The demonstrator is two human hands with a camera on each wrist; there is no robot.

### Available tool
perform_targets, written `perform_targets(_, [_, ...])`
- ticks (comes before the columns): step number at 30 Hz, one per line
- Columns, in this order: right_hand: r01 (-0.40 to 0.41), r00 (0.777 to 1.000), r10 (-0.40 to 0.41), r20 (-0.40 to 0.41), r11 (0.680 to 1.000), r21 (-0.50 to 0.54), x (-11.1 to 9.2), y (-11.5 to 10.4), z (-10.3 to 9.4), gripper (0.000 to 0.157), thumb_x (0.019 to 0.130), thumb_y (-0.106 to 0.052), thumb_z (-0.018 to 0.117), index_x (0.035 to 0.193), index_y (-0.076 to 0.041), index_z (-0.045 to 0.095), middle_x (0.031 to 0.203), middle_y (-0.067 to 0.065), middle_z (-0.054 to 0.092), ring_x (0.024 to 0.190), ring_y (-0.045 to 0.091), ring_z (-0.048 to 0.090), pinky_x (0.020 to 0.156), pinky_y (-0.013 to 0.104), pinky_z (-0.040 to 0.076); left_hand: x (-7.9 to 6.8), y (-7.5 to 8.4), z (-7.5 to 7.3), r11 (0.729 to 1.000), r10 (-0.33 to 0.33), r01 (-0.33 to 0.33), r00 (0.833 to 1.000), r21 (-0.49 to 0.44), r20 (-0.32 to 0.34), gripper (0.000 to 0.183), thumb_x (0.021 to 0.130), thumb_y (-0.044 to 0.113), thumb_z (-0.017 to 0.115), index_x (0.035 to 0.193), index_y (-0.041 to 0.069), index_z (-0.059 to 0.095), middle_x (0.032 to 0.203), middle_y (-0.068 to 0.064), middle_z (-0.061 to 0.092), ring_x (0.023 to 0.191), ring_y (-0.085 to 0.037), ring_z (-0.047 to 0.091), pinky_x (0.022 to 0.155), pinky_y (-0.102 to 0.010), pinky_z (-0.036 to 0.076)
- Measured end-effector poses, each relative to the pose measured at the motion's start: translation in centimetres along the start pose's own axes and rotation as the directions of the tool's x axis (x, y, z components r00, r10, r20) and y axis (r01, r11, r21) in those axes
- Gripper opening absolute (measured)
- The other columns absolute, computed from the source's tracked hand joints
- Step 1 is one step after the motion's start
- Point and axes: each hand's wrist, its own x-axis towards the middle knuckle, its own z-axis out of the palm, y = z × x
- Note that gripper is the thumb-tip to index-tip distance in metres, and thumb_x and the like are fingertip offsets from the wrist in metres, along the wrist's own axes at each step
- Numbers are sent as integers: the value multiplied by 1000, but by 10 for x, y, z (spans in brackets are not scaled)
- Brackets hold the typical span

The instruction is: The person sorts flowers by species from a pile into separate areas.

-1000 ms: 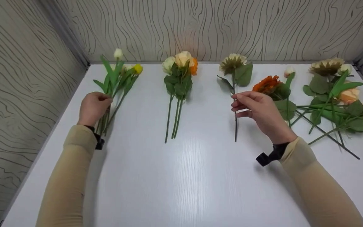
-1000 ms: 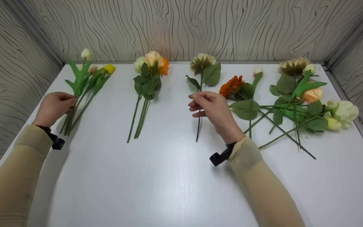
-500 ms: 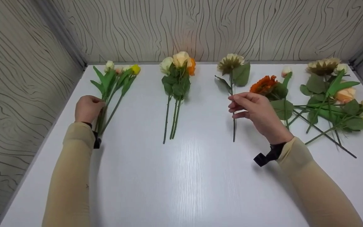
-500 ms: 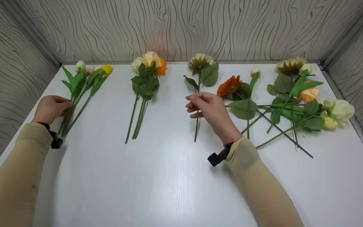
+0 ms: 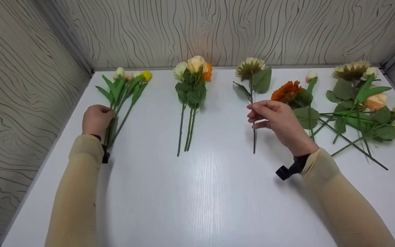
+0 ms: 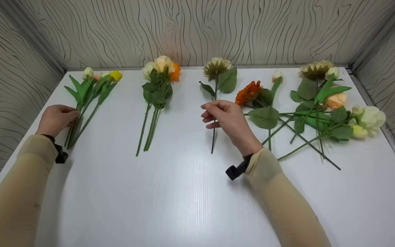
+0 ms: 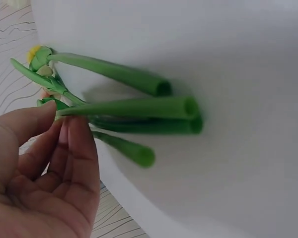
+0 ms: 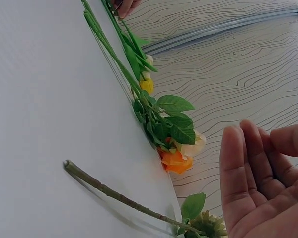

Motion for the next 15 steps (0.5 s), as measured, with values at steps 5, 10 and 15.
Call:
perform_targets(5, [-6, 1000, 6, 5, 1000, -16, 0, 0, -2, 39, 101, -33, 67, 123, -1, 69, 106, 15, 70, 96, 26, 69, 82, 35, 60, -2, 15, 4, 998, 65, -64, 997, 20, -46, 42, 104, 21, 57, 134, -9, 59, 130, -27, 59, 116, -39, 56, 96, -52, 47])
perform_targets(10, [-15, 1000, 14, -26, 1000, -9, -3, -6, -13, 38, 100, -31, 68, 122, -1, 70, 105, 13, 70, 94, 24, 68, 77, 32, 60, -7, 50, 27, 972, 235, -233, 969, 32, -79, 43, 104, 21, 60, 139, -4, 58, 138, -23, 56, 127, -38, 53, 104, -53, 43])
perform_targets(15, [-81, 990, 64, -129, 988, -129, -4, -18, -45, 44, 99, -39, 68, 125, -4, 68, 108, 10, 71, 95, 21, 67, 76, 30, 58, -32, 97, 65, 899, 437, -434, 899, 65, -40, 41, 103, 24, 63, 140, 5, 60, 138, -15, 57, 127, -32, 53, 103, -48, 45])
